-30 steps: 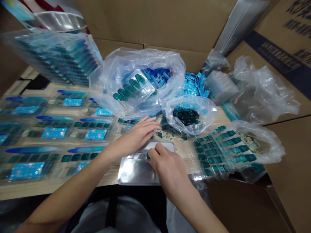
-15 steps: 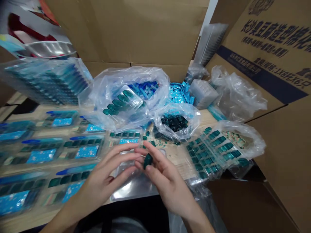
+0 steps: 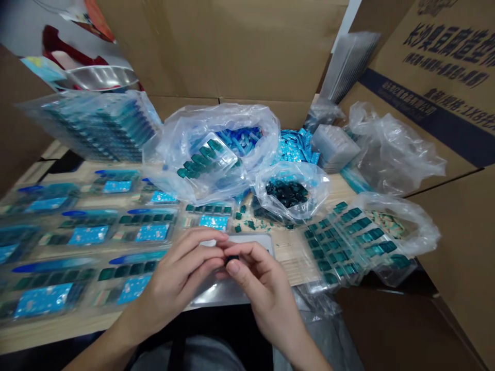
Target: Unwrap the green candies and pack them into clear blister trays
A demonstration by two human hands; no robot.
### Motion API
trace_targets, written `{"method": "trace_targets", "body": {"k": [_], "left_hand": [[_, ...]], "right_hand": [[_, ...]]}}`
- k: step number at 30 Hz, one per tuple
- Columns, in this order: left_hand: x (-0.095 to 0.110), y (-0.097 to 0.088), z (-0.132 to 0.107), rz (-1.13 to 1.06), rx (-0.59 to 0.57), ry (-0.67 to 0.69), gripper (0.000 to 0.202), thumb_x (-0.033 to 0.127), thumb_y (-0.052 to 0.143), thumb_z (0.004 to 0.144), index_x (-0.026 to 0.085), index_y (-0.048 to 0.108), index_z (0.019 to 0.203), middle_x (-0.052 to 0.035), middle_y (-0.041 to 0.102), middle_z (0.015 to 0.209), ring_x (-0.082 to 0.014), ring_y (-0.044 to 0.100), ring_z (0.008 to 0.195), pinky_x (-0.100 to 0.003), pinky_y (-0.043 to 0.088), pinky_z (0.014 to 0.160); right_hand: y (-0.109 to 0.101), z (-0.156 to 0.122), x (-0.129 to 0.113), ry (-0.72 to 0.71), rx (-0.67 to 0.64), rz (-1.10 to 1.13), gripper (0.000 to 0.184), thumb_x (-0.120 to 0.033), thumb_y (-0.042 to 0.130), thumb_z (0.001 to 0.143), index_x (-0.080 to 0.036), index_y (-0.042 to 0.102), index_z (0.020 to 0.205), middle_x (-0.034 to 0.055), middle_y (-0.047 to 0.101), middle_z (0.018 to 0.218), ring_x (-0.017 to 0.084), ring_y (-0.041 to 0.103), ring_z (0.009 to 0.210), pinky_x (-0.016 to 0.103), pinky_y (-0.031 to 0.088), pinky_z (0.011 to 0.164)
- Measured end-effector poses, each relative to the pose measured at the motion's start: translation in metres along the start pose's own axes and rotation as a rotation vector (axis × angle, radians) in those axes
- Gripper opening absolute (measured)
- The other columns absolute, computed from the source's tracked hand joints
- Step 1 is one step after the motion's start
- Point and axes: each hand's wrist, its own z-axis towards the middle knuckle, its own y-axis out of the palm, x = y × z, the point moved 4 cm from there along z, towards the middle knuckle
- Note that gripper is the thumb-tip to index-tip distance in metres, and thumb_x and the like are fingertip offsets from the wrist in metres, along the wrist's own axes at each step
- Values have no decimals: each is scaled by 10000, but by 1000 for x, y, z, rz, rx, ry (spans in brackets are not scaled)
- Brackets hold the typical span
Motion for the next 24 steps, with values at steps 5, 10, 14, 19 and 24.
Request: {"method": "trace_targets", "body": {"k": [5,10,14,19,24], "left_hand": [[0,-4,-2,-42,-43,-25,182,301,500,997,174,624,960,-87,670,1059,-195,637,1012,-318,541,864],[-3,-6,-4,-54,-62,-70,141,227,492,1001,198,625,967,-69,653,1089,-171,622,1042,-286,535,872],[4,-7,-2,165,2,45,98,153,526,958,188,615,939,-66,697,1030,-208,643,973,-376,537,889],[10,-7,-1,358,60,131,98,122,529,918,178,601,954,-62,727,947,-218,663,903,-402,534,907],[8,-11,-4,186,89,122,119,156,484,971,193,596,959,-48,703,907,-186,640,867,-369,534,880]], "right_hand": [[-2,-1,7,74,33,157,198,-420,692,868,-245,738,949,1,717,799,139,723,735,297,624,766],[4,-3,9,109,4,255,165,-396,698,874,-248,731,938,-22,715,780,115,731,702,298,626,788],[4,-5,6,70,78,144,163,-378,695,876,-264,768,967,29,773,993,163,759,845,334,626,831],[-1,-6,-5,-102,137,-160,145,-343,716,855,-325,796,975,30,797,981,167,759,830,272,637,737],[-1,-6,-3,-69,96,-92,154,-365,763,807,-270,810,919,11,756,665,149,716,587,271,620,620]]}}
